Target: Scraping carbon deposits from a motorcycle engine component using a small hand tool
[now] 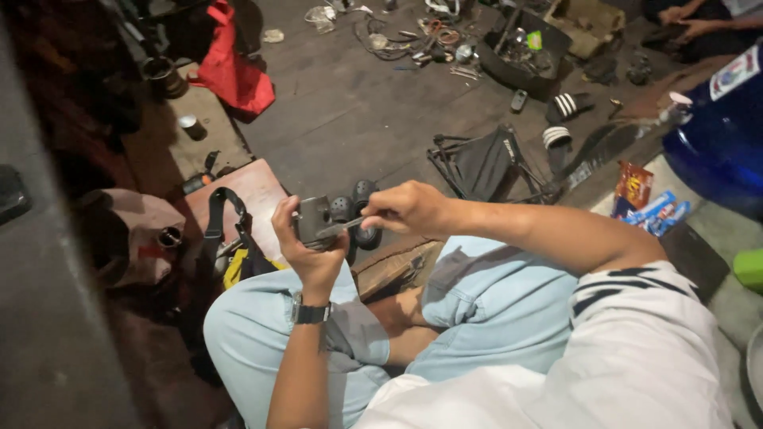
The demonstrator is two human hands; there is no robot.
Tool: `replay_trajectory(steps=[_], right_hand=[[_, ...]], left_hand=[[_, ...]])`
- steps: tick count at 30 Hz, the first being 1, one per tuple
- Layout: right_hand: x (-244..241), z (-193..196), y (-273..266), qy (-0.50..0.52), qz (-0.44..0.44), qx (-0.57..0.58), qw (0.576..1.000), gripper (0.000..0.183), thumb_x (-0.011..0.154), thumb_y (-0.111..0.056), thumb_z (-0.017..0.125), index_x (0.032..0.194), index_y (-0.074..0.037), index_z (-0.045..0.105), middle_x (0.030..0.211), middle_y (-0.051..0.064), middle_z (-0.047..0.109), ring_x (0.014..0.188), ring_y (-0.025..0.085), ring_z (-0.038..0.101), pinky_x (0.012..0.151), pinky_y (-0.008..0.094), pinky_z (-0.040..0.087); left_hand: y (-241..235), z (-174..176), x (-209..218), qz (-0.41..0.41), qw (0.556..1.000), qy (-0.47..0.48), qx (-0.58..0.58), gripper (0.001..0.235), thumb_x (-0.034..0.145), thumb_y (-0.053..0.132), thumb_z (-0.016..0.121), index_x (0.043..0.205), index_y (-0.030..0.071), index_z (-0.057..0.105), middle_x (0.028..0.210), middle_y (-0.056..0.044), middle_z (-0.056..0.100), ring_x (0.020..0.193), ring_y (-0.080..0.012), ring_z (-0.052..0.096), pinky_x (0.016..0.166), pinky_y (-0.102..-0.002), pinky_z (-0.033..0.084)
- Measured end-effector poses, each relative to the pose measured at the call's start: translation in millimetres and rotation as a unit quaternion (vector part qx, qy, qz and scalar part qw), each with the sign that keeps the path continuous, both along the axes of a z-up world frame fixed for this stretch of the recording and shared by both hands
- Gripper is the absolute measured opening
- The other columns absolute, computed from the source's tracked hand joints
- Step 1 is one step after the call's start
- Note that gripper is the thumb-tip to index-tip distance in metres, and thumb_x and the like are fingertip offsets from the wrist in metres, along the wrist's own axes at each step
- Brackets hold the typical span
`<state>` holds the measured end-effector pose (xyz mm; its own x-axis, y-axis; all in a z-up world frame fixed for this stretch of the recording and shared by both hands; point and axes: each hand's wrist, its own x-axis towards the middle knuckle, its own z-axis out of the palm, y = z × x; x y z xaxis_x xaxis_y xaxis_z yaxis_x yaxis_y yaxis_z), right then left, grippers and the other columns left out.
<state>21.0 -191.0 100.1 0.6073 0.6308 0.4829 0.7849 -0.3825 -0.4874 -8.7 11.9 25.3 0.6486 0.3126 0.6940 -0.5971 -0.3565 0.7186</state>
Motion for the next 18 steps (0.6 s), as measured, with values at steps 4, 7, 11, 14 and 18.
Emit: replay_trajectory(steps=[4, 7, 11, 14, 18], right_hand=[[10, 3, -2, -0.024, -0.026, 0.009, 0.999, 0.017, 0.095, -0.024, 0.073, 0.087, -0.010, 0.067, 0.061, 0.010, 0.069, 0.052, 0.027, 0.069, 0.046, 0.034, 0.052], [8, -2, -1, -0.028, -0.025, 0.027, 0.999, 0.020, 0.098, -0.026, 0.071, 0.086, -0.011, 0.066, 0.058, 0.006, 0.066, 0.048, 0.023, 0.066, 0.044, 0.030, 0.051], [8, 3, 1, -0.058, -0.005, -0.001, 0.998, 0.022, 0.096, -0.029, 0.072, 0.083, -0.015, 0.062, 0.056, 0.003, 0.062, 0.046, 0.023, 0.064, 0.042, 0.031, 0.049], [12, 3, -2, -0.052, -0.020, 0.030, 0.998, 0.023, 0.097, -0.028, 0.072, 0.082, -0.014, 0.061, 0.055, 0.003, 0.062, 0.046, 0.023, 0.064, 0.040, 0.030, 0.047], [2, -6, -2, -0.033, 0.016, -0.038, 0.999, 0.017, 0.092, -0.025, 0.076, 0.087, -0.016, 0.062, 0.062, 0.002, 0.067, 0.052, 0.023, 0.068, 0.045, 0.032, 0.052]], left_hand=[[1, -3, 1, -0.012, 1.000, 0.000, -0.005, 0.087, 0.055, 0.001, 0.085, 0.135, 0.001, 0.050, 0.129, -0.017, 0.051, 0.116, -0.0323, 0.055, 0.099, -0.043, 0.045], [0, -1, 1, -0.017, 1.000, -0.006, 0.001, 0.085, 0.056, 0.002, 0.086, 0.133, -0.001, 0.050, 0.128, -0.019, 0.051, 0.115, -0.0334, 0.055, 0.095, -0.043, 0.046], [-2, 0, -1, -0.028, 1.000, -0.005, 0.006, 0.081, 0.063, 0.008, 0.087, 0.134, -0.001, 0.050, 0.129, -0.018, 0.052, 0.116, -0.0320, 0.055, 0.095, -0.041, 0.046], [-1, -1, -4, -0.026, 0.999, 0.006, 0.022, 0.084, 0.060, 0.002, 0.087, 0.135, -0.002, 0.049, 0.129, -0.019, 0.051, 0.116, -0.0334, 0.054, 0.094, -0.043, 0.046], [-1, -1, -1, -0.027, 1.000, -0.003, 0.007, 0.083, 0.061, 0.009, 0.085, 0.135, -0.001, 0.049, 0.128, -0.020, 0.050, 0.112, -0.0305, 0.054, 0.093, -0.042, 0.045]])
